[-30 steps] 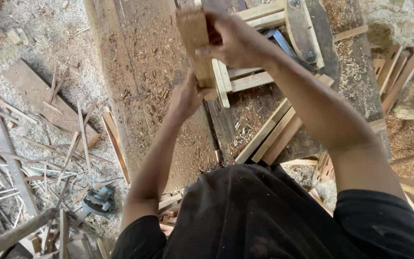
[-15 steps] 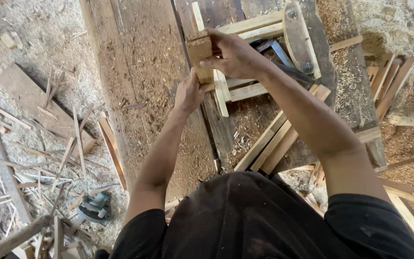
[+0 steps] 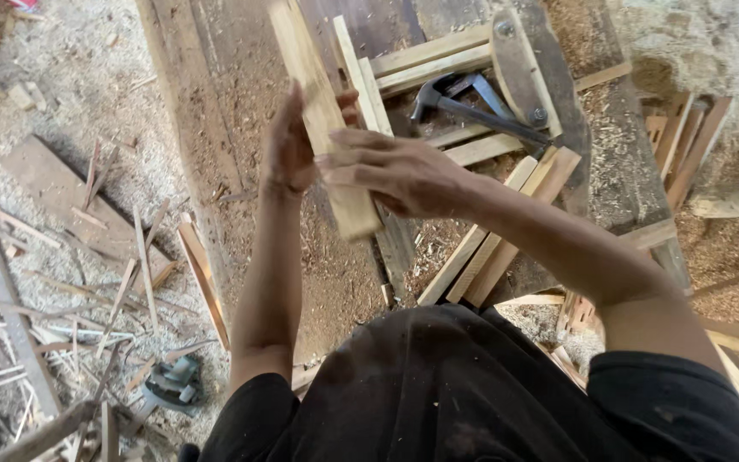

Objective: The person assembles small wooden pieces by hand, fitting them together into a rectangular frame structure. They repeatedly pick up pieces, align them, and insert them into the frame, occasionally stepping back to retrieve more pieces from the floor.

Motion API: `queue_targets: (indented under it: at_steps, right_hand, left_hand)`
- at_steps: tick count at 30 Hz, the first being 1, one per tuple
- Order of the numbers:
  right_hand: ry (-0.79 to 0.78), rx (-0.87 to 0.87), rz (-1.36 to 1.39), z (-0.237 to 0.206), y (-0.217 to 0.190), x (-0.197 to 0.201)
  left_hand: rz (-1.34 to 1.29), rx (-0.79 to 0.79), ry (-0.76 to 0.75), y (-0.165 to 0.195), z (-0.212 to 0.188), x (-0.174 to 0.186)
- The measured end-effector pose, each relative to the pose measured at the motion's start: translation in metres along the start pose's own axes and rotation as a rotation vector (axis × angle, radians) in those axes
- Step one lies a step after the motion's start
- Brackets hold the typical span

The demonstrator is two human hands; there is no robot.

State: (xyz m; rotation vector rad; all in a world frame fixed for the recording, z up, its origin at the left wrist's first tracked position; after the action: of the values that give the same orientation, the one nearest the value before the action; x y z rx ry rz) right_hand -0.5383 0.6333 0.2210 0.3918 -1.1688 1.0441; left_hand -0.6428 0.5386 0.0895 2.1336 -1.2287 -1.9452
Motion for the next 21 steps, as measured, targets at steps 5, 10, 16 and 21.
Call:
queue_targets:
  at_steps: [5, 10, 16, 21]
  right_hand:
    - [0.026, -0.413, 0.295, -0.001, 0.043, 0.039]
    - [-0.039, -0.532, 0.474, 0.014, 0.086, 0.004]
    - [0.03, -0.436, 0.382, 0.006, 0.105, -0.021]
    - [0.063, -0.394, 0.35, 0.004, 0.13, -0.017]
  left_hand:
    - [0.371, -0.063, -0.293, -0.013, -0.047, -0.02]
    - [0.977, -0.174, -0.178, -0.052, -0.052, 0.003]
    - [1.425, -0.103, 0.125, -0.081, -0.011, 0.062]
    - [1.471, -0.286, 0.049, -0.076, 0.02, 0.072]
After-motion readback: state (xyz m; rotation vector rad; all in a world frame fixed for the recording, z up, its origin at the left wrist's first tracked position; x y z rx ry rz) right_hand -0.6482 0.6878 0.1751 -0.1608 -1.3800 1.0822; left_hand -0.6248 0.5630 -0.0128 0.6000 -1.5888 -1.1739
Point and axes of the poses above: each hand's wrist, its own z-axis towards the middle knuckle, its own x-axis out of the back of the hand, y = z × x, the point moved 10 cm from there along z, towards the middle knuckle, and after that the axes turned 7 degrees about -z, right-handed, at the moved point
